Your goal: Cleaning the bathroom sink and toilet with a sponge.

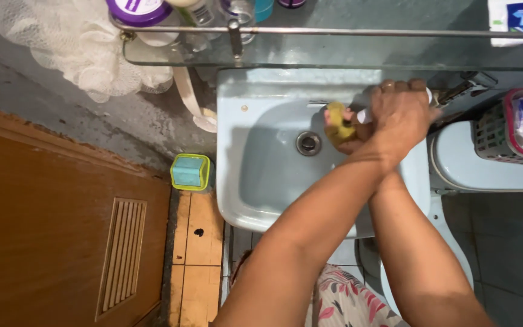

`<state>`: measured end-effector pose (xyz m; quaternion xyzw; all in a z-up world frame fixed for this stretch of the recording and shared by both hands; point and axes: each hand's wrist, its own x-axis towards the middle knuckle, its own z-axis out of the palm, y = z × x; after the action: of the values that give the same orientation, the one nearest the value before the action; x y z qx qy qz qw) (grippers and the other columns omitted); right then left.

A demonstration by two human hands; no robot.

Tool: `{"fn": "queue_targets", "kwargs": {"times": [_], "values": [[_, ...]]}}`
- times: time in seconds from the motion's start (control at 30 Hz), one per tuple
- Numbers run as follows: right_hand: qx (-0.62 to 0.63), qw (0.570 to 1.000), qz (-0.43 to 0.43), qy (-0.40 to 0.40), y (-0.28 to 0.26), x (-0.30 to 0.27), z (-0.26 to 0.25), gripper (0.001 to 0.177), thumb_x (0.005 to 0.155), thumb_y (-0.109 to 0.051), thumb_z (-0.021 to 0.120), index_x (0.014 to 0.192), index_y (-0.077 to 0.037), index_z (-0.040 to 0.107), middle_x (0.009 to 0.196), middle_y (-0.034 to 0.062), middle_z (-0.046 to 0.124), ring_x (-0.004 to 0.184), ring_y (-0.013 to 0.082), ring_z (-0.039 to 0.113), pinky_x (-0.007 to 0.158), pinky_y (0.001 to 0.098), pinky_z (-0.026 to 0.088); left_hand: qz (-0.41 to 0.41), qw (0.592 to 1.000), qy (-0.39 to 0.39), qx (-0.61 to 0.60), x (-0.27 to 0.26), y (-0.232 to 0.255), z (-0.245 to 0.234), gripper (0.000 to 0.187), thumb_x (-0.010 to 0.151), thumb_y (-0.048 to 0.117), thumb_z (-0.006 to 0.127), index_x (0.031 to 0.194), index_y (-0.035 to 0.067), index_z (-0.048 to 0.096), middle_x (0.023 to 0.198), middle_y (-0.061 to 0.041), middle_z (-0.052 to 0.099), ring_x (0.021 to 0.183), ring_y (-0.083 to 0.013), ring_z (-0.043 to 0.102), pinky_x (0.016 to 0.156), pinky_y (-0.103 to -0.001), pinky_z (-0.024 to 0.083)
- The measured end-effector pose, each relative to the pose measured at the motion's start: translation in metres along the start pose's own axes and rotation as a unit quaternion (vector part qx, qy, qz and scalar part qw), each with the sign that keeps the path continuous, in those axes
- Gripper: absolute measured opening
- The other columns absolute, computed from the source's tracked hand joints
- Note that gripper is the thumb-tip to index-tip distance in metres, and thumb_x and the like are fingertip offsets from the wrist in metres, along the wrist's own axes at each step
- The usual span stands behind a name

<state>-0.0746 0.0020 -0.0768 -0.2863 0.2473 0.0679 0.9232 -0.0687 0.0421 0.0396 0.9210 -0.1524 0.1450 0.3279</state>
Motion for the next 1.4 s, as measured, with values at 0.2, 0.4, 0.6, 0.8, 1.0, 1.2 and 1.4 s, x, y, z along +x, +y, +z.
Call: {"fn": "queue_targets", "kwargs": {"times": [0.2,0.4,0.6,0.8,1.0,1.2,1.4], "values": [[0.036,0.999,0.008,-0.006,-0.009,0.001,-0.002,0.033,0.107,-0.029,0.048,0.123,-0.006,0.065,0.123,0.0130,0.071,0.111,0.0287,0.070,0.098,0.0452,0.057,0.035,0.991,0.009,0.125,0.016,0.000,0.047,0.042,0.077,0.026,0.064,0.113,0.006,0.071,0.109,-0.011,0.073,0.109,-0.0296,0.065,0.097,-0.047,0.050],[0.060,0.997,0.034,-0.018,-0.001,-0.009,0.008,0.032,0.107,-0.026,0.050,0.124,-0.004,0.065,0.127,0.0146,0.070,0.115,0.0302,0.069,0.103,0.0473,0.055,0.200,0.976,-0.086,-0.024,0.048,-0.049,0.040,0.029,0.087,0.021,0.057,0.109,0.022,0.075,0.111,-0.009,0.071,0.113,-0.0345,0.062,0.094,-0.051,0.047],[0.091,0.995,0.041,-0.025,0.002,0.036,-0.049,0.031,0.107,-0.024,0.051,0.126,-0.004,0.065,0.131,0.0158,0.069,0.119,0.0315,0.068,0.107,0.0490,0.053,0.086,0.974,0.163,-0.132,-0.030,-0.081,-0.004,0.025,0.087,0.016,0.061,0.108,0.010,0.072,0.124,-0.007,0.072,0.121,-0.0292,0.065,0.112,-0.047,0.044],[-0.357,0.883,-0.240,-0.185,0.047,-0.004,-0.019,0.037,0.113,-0.025,0.043,0.134,0.000,0.060,0.134,0.0120,0.064,0.124,0.0244,0.061,0.113,0.0381,0.046,-0.292,0.896,0.122,-0.313,-0.101,-0.108,0.068,0.088,0.087,0.040,0.079,0.142,-0.016,0.039,0.135,-0.035,0.049,0.123,-0.0537,0.045,0.104,-0.054,0.034],[-0.228,0.969,-0.082,-0.040,0.069,0.042,-0.040,0.026,0.109,-0.023,0.049,0.117,-0.002,0.061,0.109,0.0113,0.068,0.098,0.0253,0.067,0.087,0.0363,0.055,-0.299,0.866,0.026,-0.400,-0.083,-0.165,0.128,0.068,0.095,0.053,0.063,0.133,-0.003,0.057,0.129,-0.021,0.067,0.121,-0.0372,0.062,0.102,-0.045,0.049],[-0.354,0.921,-0.017,0.162,0.070,0.029,-0.018,0.037,0.105,-0.033,0.041,0.108,-0.001,0.059,0.085,0.0175,0.060,0.068,0.0317,0.055,0.053,0.0478,0.044,-0.491,0.562,-0.152,-0.648,-0.076,-0.170,0.083,0.058,0.085,0.047,0.076,0.112,-0.003,0.065,0.101,-0.014,0.062,0.084,-0.0276,0.057,0.069,-0.043,0.046],[-0.449,0.883,-0.025,0.132,0.063,0.020,-0.016,0.037,0.103,-0.032,0.042,0.112,-0.001,0.062,0.082,0.0157,0.058,0.058,0.0294,0.049,0.044,0.0487,0.035,-0.511,0.565,-0.060,-0.645,-0.071,-0.153,0.074,0.042,0.084,0.032,0.073,0.105,-0.004,0.067,0.102,-0.014,0.068,0.087,-0.0258,0.063,0.073,-0.041,0.053]]}}
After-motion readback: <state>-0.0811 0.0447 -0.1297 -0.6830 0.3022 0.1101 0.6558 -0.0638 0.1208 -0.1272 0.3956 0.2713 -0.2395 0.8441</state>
